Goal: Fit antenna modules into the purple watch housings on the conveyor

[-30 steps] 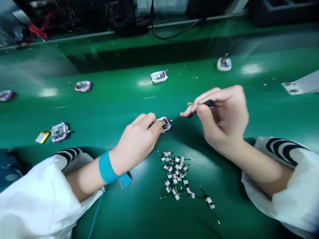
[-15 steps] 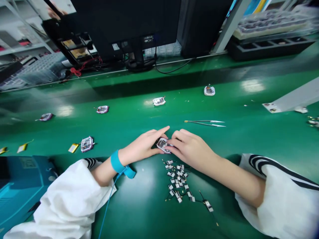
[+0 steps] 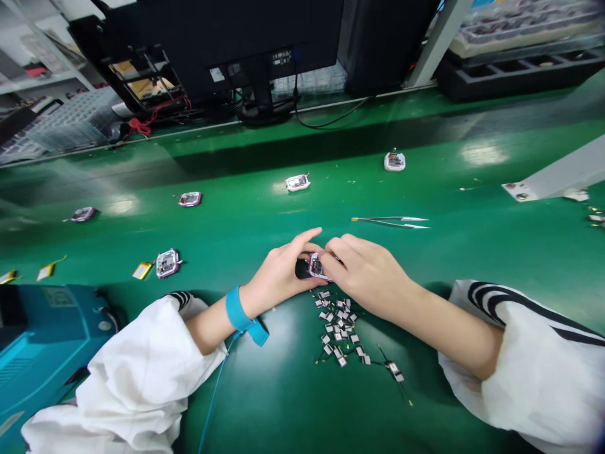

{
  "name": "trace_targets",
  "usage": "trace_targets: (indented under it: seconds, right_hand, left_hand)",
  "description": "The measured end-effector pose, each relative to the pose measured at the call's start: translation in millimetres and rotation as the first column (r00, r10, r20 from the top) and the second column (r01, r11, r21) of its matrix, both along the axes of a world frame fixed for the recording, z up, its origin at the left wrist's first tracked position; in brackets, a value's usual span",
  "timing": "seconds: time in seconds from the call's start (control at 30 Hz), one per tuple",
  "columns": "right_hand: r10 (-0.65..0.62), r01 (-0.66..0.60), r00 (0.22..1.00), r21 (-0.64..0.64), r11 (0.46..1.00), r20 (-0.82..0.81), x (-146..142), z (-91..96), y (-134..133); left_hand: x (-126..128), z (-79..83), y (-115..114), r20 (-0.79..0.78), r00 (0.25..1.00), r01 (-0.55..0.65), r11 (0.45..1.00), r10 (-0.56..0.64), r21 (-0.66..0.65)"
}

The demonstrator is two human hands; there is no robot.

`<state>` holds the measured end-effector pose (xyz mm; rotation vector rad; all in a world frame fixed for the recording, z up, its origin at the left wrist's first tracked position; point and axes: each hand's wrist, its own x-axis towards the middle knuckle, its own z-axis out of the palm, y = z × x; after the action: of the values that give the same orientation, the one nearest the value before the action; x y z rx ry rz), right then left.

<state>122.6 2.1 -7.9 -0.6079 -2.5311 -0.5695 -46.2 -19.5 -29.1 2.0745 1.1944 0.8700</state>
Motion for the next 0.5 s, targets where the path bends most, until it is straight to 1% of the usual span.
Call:
trace_targets:
  seconds: [0.07,0.17,0.23,0.37,0.43,0.5]
  right_hand:
    - [0.030,-0.030,1.000,0.011,0.999,0.000,0.7,0.5,2.5]
    - [0.070,-0.070,0.998,0.006,0.998,-0.006,2.4,-4.1,6.9]
    - [0.086,-0.087,0.996,-0.051,0.995,-0.028,3.9,-9.3,9.2]
    - [0.087,-0.119,0.987,-0.244,0.962,-0.138,6.4,-14.9,9.6]
    - [0.071,-0.115,0.984,-0.269,0.956,-0.165,6.8,-13.6,7.7]
    - [0.054,-0.091,0.986,-0.235,0.968,-0.159,6.4,-11.0,5.3]
  left_hand:
    - [1.3,1.2,-1.2,0.018,1.000,-0.001,0.999,0.002,-0.033]
    - [3.0,3.6,-2.4,0.054,0.999,0.004,0.997,0.000,-0.071]
    - [3.8,4.5,-3.0,0.069,0.998,0.008,0.997,-0.002,-0.082]
    - [5.1,4.0,-5.2,0.089,0.996,-0.011,0.997,0.018,-0.072]
    - [5.7,3.6,-6.6,0.076,0.996,-0.049,0.998,0.053,-0.047]
    - [6.4,3.9,-7.6,0.040,0.995,-0.095,0.995,0.095,-0.008]
